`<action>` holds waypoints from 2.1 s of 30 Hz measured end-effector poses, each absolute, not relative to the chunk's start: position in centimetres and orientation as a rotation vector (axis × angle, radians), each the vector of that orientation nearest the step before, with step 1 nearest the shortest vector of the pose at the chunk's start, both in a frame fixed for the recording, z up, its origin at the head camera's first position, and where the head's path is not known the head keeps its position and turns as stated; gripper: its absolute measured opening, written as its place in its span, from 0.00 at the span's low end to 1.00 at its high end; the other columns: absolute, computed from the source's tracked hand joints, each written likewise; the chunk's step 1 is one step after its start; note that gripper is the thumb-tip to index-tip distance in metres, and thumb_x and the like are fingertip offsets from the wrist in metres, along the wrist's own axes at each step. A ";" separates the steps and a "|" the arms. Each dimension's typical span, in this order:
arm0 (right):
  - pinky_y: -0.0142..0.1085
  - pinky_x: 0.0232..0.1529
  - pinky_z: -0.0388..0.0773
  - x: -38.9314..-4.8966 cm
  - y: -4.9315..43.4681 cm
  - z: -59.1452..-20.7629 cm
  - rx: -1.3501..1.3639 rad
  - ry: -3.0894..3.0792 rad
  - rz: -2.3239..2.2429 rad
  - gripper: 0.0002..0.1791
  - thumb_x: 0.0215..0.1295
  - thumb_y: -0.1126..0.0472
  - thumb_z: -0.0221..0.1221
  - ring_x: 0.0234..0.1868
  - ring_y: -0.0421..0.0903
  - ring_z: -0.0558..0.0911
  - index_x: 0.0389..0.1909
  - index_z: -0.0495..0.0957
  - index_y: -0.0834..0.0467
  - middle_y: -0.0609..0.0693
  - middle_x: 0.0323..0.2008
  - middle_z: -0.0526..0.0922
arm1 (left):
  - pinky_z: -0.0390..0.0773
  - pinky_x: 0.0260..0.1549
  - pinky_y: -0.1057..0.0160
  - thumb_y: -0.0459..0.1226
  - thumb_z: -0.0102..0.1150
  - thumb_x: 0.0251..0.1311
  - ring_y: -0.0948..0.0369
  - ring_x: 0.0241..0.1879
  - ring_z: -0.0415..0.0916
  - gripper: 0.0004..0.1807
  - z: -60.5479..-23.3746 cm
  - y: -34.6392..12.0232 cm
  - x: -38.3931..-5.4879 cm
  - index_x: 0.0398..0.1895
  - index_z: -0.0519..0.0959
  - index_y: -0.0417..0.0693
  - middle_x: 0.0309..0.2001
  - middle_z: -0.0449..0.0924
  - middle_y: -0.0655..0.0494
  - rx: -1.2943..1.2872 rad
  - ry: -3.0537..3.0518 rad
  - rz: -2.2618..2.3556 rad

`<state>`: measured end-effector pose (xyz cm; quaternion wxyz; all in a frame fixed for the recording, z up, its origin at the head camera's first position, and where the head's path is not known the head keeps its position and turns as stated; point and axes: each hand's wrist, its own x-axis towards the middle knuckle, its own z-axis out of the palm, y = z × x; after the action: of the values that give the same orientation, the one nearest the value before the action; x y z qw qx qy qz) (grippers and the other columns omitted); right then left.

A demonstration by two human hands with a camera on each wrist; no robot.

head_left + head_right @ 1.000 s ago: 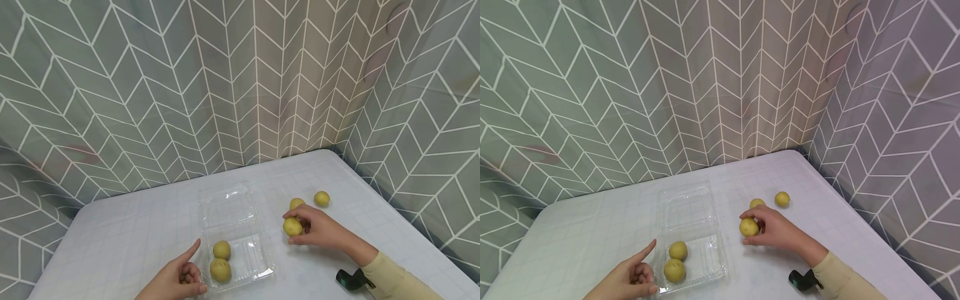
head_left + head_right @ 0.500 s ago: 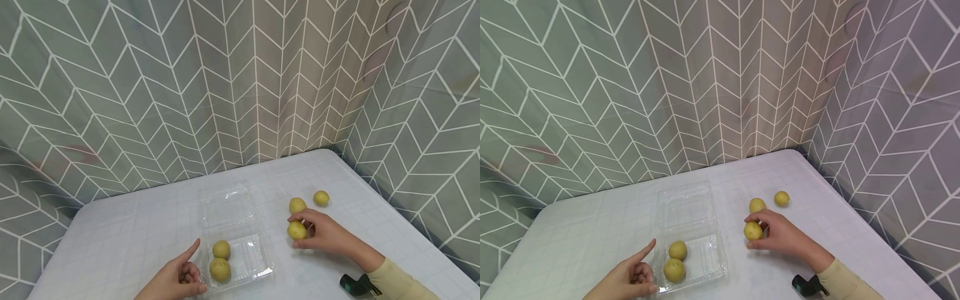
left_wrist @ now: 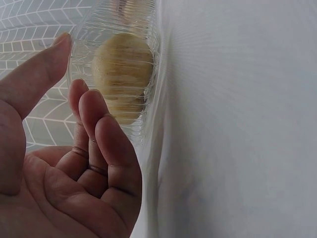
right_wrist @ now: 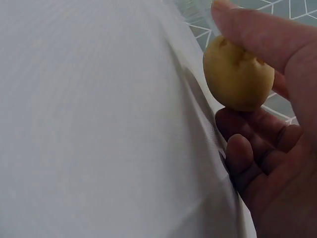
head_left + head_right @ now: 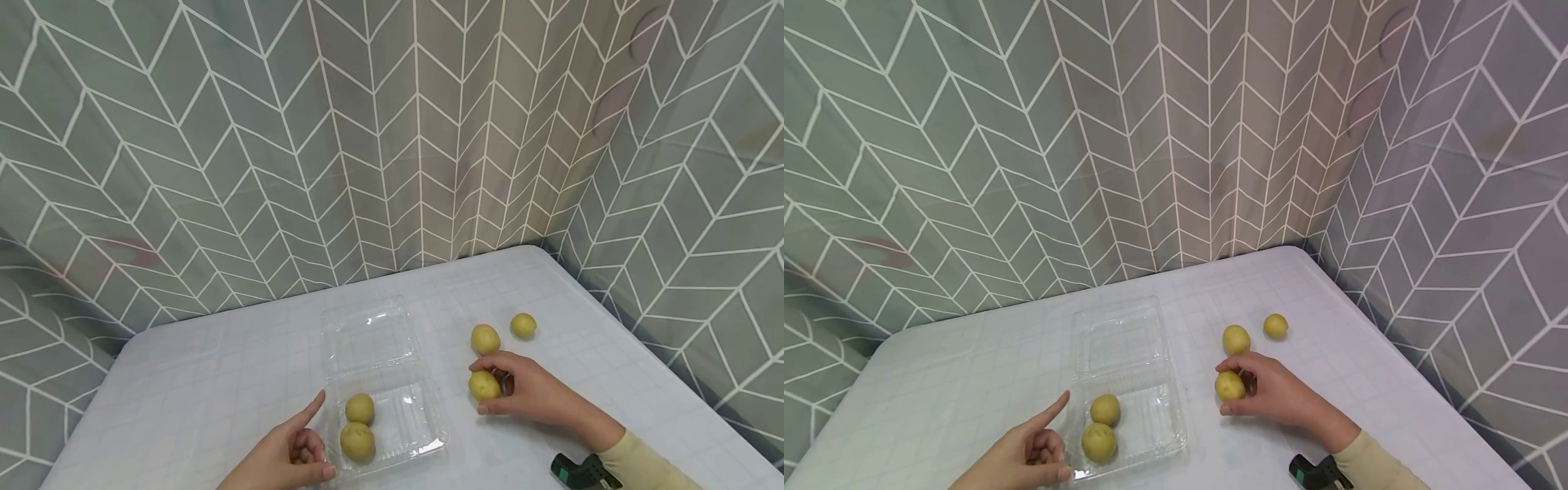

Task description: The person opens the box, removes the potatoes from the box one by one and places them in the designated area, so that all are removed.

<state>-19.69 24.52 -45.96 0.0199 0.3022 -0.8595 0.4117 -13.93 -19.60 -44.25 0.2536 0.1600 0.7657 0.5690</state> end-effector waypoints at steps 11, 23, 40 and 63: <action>0.31 0.34 0.73 -19.5 24.7 -46.7 0.986 -2.626 1.127 0.29 0.50 0.46 0.75 0.38 0.35 0.74 0.53 0.79 0.50 0.35 0.42 0.78 | 0.76 0.30 0.70 0.38 0.71 0.57 0.64 0.29 0.74 0.58 -44.3 -19.6 -14.0 0.78 0.39 0.37 0.33 0.78 0.50 0.368 2.062 1.539; 0.30 0.30 0.73 -19.6 24.8 -46.4 0.966 -2.640 1.125 0.31 0.50 0.45 0.75 0.36 0.35 0.74 0.54 0.79 0.53 0.37 0.43 0.76 | 0.77 0.30 0.70 0.39 0.72 0.56 0.63 0.30 0.74 0.58 -44.2 -19.7 -14.1 0.78 0.41 0.37 0.33 0.78 0.50 0.364 2.078 1.530; 0.32 0.31 0.74 -19.6 25.7 -45.7 0.897 -2.755 1.223 0.34 0.52 0.43 0.73 0.39 0.40 0.77 0.58 0.77 0.53 0.38 0.44 0.77 | 0.77 0.32 0.70 0.38 0.71 0.57 0.64 0.31 0.75 0.56 -44.1 -19.7 -14.1 0.79 0.41 0.38 0.33 0.77 0.52 0.421 2.102 1.521; 0.38 0.47 0.78 -20.1 24.5 -42.2 1.000 -2.510 1.233 0.26 0.58 0.55 0.72 0.50 0.48 0.79 0.56 0.78 0.54 0.49 0.52 0.80 | 0.77 0.33 0.68 0.36 0.71 0.58 0.63 0.31 0.76 0.55 -44.2 -19.9 -13.9 0.79 0.41 0.38 0.33 0.78 0.51 0.472 2.124 1.524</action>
<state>-20.06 24.50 -42.23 0.0856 0.3354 -0.8420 0.4137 -13.93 -19.88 -44.20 0.2402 0.1725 0.7760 0.5571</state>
